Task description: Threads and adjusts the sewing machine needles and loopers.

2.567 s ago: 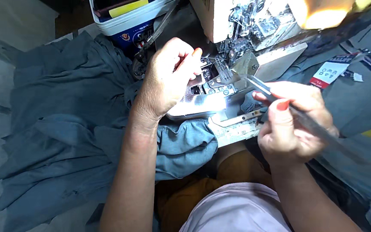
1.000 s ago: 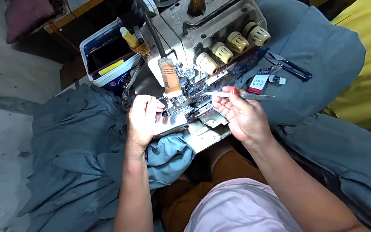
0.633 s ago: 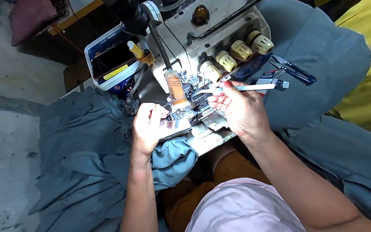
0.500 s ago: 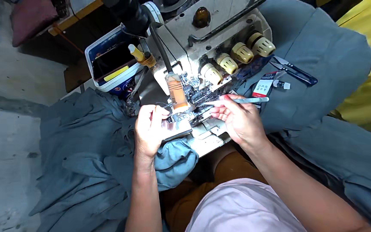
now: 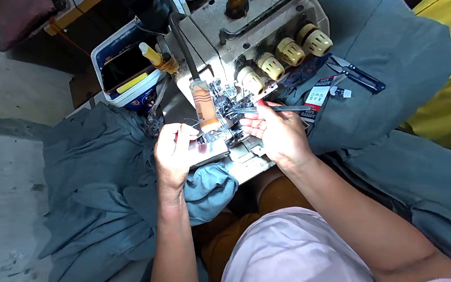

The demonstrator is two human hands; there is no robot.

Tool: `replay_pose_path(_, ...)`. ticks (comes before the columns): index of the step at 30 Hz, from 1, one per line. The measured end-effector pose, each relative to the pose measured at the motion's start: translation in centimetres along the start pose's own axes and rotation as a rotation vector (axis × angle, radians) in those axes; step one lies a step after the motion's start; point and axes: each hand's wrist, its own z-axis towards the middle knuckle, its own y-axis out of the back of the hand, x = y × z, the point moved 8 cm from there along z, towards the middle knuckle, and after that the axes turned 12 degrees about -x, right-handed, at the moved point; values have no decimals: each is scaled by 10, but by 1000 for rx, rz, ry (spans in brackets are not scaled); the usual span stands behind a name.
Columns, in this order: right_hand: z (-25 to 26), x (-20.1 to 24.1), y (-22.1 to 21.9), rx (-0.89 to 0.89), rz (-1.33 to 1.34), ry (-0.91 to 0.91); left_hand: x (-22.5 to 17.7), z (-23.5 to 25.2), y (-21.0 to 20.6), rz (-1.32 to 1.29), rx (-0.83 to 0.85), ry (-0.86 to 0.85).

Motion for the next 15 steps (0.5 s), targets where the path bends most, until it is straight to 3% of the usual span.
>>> replay_pose_path(10,-4,-16,-13,40,33,-25,0,0,1,-38,40,-41)
replay_pose_path(15,-4,-9,-12,99,10,132,-4,0,3,16,57,4)
